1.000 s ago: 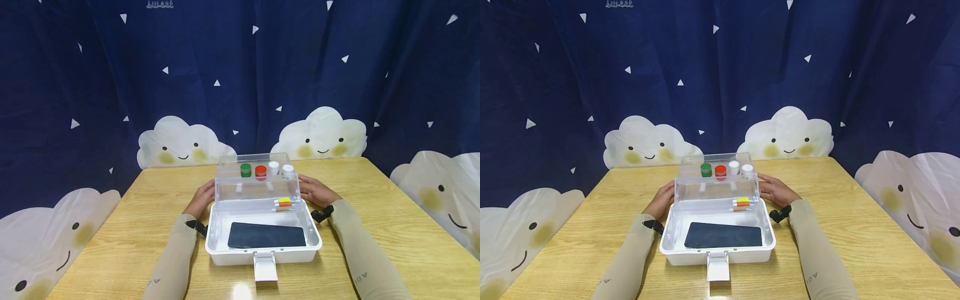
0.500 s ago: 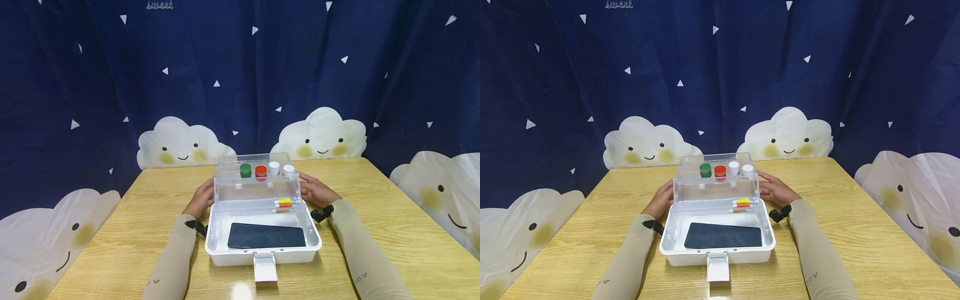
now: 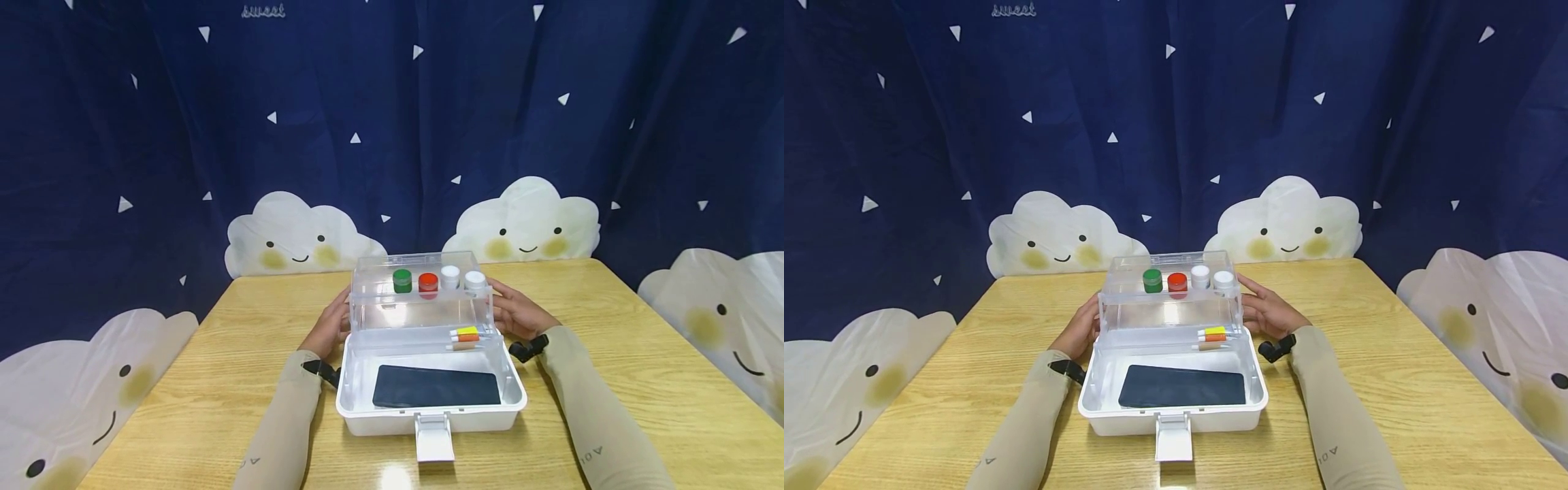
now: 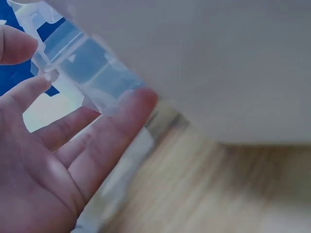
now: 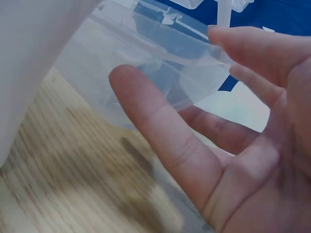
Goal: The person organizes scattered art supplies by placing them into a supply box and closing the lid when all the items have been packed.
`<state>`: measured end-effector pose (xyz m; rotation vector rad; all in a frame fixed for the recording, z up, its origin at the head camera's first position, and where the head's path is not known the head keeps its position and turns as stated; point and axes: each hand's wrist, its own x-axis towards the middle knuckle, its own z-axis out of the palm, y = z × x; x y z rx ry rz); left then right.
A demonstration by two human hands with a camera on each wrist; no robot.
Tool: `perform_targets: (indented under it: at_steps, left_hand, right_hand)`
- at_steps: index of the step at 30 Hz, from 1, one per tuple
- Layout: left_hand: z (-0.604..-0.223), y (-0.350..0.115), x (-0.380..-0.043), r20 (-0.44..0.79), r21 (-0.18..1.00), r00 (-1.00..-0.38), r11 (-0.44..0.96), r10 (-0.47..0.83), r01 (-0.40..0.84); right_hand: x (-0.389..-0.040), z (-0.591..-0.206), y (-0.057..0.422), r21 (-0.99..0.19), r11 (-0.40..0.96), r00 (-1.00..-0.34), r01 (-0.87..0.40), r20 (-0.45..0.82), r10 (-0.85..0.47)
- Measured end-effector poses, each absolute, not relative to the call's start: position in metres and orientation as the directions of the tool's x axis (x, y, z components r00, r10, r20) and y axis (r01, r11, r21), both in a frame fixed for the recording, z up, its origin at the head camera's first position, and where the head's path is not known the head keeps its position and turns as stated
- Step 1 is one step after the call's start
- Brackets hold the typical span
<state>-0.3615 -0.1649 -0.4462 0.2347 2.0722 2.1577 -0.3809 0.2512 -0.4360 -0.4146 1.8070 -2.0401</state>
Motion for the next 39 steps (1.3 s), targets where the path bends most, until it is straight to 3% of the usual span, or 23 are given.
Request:
perform_targets:
  at_steps: [6, 15, 18, 25, 39]
  left_hand:
    - [-0.441, -0.165, -0.36, 0.065, 0.986, -0.967, -0.162, 0.245, 0.026]
    - [-0.436, -0.166, -0.359, 0.149, 0.973, -0.96, -0.21, 0.238, 0.099]
    - [-0.434, -0.167, -0.358, 0.174, 0.968, -0.957, -0.216, 0.234, 0.123]
    - [-0.427, -0.163, -0.355, 0.237, 0.957, -0.943, -0.222, 0.234, 0.185]
    - [-0.421, -0.16, -0.354, 0.282, 0.94, -0.93, -0.264, 0.235, 0.218]
  right_hand:
    - [-0.38, -0.432, 0.252, -0.991, -0.13, -0.868, -0.008, 0.072, -0.491]
    - [-0.378, -0.427, 0.253, -0.97, -0.227, -0.832, -0.081, 0.192, -0.52]
    - [-0.378, -0.425, 0.253, -0.967, -0.238, -0.832, -0.09, 0.204, -0.516]
    - [-0.378, -0.416, 0.252, -0.977, -0.192, -0.9, -0.09, 0.162, -0.406]
    - [-0.374, -0.408, 0.256, -0.967, -0.229, -0.897, -0.114, 0.199, -0.393]
